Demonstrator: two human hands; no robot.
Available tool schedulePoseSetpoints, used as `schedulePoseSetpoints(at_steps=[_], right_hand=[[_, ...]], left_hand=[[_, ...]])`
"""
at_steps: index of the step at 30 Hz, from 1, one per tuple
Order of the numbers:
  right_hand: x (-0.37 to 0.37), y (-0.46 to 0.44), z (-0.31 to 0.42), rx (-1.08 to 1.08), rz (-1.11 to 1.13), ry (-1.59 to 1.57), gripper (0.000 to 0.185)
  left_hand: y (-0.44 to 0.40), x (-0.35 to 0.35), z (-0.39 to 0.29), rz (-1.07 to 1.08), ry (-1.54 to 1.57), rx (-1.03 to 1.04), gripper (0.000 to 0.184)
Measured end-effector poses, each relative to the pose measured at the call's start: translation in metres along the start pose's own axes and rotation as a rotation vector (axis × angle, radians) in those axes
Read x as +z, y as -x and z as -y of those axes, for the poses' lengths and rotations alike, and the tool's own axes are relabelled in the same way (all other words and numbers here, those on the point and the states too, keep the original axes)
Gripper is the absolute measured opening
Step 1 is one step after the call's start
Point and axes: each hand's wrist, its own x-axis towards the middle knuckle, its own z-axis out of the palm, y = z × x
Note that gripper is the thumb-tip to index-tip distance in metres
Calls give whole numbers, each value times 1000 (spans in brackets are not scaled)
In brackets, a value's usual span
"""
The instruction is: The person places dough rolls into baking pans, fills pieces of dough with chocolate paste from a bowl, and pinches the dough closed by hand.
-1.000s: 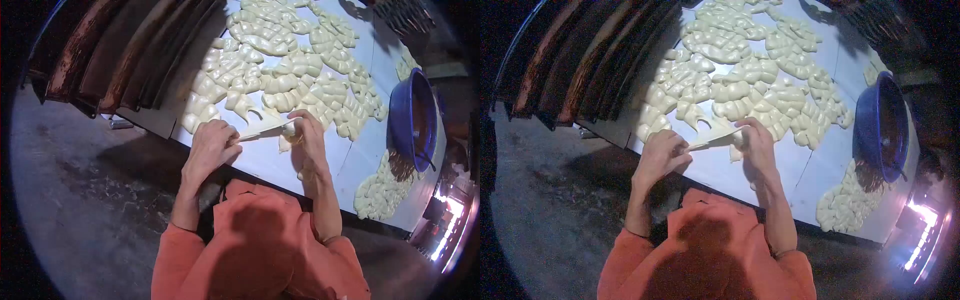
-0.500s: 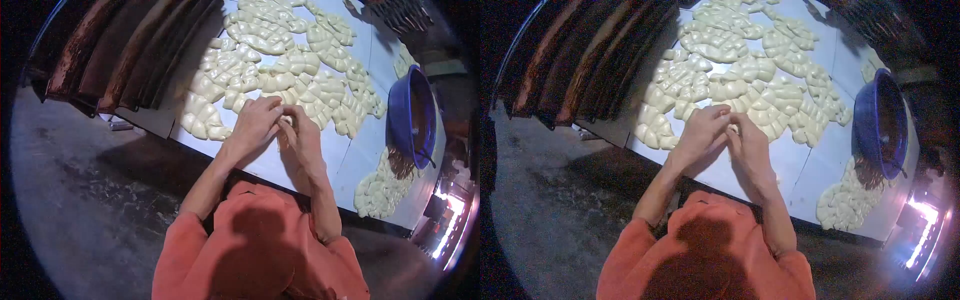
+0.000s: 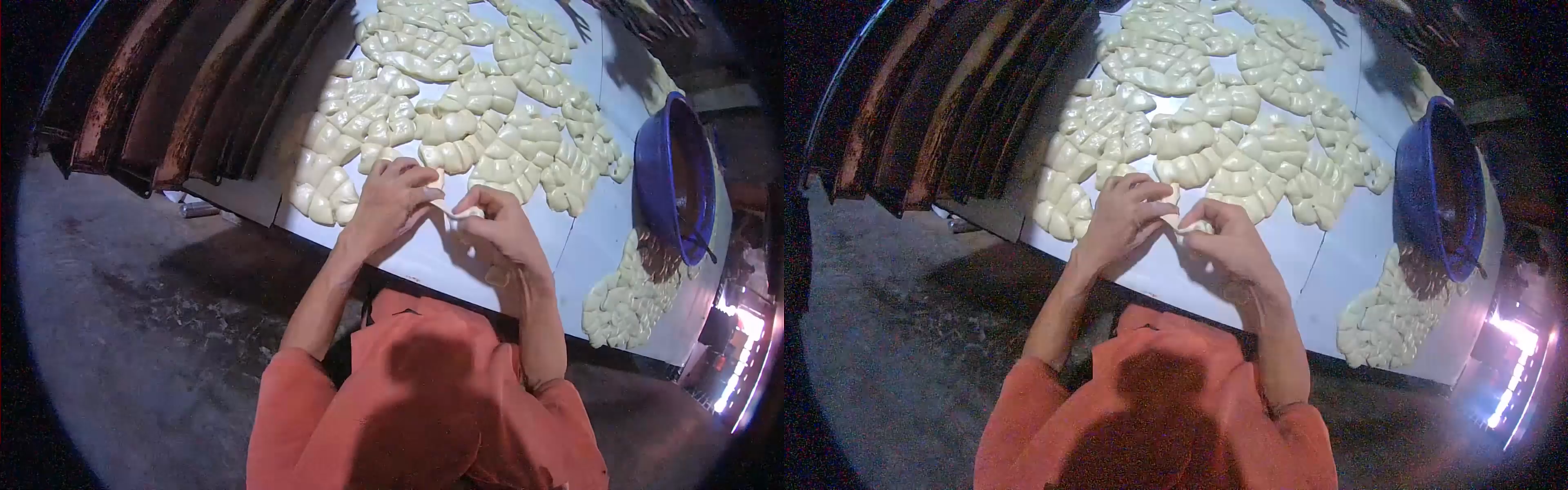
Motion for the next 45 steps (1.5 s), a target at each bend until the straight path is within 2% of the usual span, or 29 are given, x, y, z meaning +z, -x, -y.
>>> schedulePoseSetpoints(at_steps=[1, 3, 5, 6, 7, 8, 10, 14, 15, 17, 20, 21, 22, 23, 24, 25, 26, 28, 29, 31, 32, 33, 34, 39, 40, 42, 43, 44, 45], right_hand=[[-2, 7, 3, 1, 4, 0, 12], [-9, 28, 10, -103, 91, -396, 17], [-35, 39, 0, -239, 137, -416, 26], [-43, 45, -1, -272, 38, -410, 28], [-52, 51, -1, -311, -69, -400, 33], [-64, 52, -7, -344, 33, -541, 44], [-43, 60, 11, -242, -156, -472, 53], [-38, 60, -4, -163, -251, -503, 37], [-39, 59, -12, -176, -245, -518, 35], [-43, 62, -19, -179, -268, -457, 33], [-52, 69, -33, -192, -417, -280, 28], [-56, 72, -37, -192, -525, -160, 26], [-62, 73, -40, -400, -649, 187, 20], [-70, 78, -42, -402, -674, 183, 20], [-78, 82, -45, -513, -766, 414, 20], [-86, 85, -49, -618, -848, 650, 20], [-90, 85, -59, -564, -827, 346, 23], [-95, 99, -55, -524, -778, 99, 27], [-97, 106, -50, -481, -706, -141, 31], [-99, 117, -36, -544, -646, -238, 36], [-101, 124, -31, -536, -519, -512, 35], [-104, 130, -26, -521, -380, -778, 34], [-105, 132, -24, -563, -404, -841, 28], [-162, 146, -24, -576, -360, -870, 19], [-178, 147, -24, -569, -391, -817, 18], [-215, 152, -8, -653, -432, -782, 13], [-240, 153, 4, -729, -673, -623, 12], [-280, 158, 11, -784, -698, -413, 13], [-294, 166, 36, -720, -801, -378, 14]], left_hand=[[3, 1, 0, -25, -37, -6, 24], [7, 1, -1, 12, -72, -41, 27], [7, -2, -3, -26, -90, -62, 25], [10, 0, 3, 71, -97, -49, 43], [9, -3, 2, 73, -92, -26, 43], [9, -7, -4, 122, -56, -82, 59], [6, -13, -29, 214, -18, -180, 101], [-25, -11, -73, 49, 222, -144, 101], [-33, -4, -83, -1, 383, -166, 79], [-49, 0, -101, 213, 936, -561, 49], [-54, 21, -103, 186, 871, -491, 31], [-54, 29, -106, 204, 875, -470, 31], [-54, 37, -111, 202, 944, -528, 30], [-54, 43, -116, 200, 1012, -589, 30], [-58, 44, -121, 309, 1170, -633, 47], [-62, 50, -130, 326, 1172, -620, 47], [-66, 58, -143, 165, 1172, -555, 60], [-79, 72, -160, -67, 1006, -320, 91], [-89, 79, -168, -194, 942, -179, 85], [-103, 92, -193, -232, 1051, -93, 81], [-109, 113, -208, -288, 1339, -34, 77], [-116, 125, -213, -295, 1151, 124, 77], [-121, 138, -223, -358, 1203, 87, 77], [-135, 174, -258, -307, 1302, -26, 90], [-132, 169, -263, -62, 1457, -194, 98], [-134, 172, -271, 3, 1448, -229, 98], [-135, 172, -272, 55, 1420, -282, 99], [-132, 165, -268, 121, 1341, -325, 84], [-132, 160, -261, 123, 1341, -313, 84]])
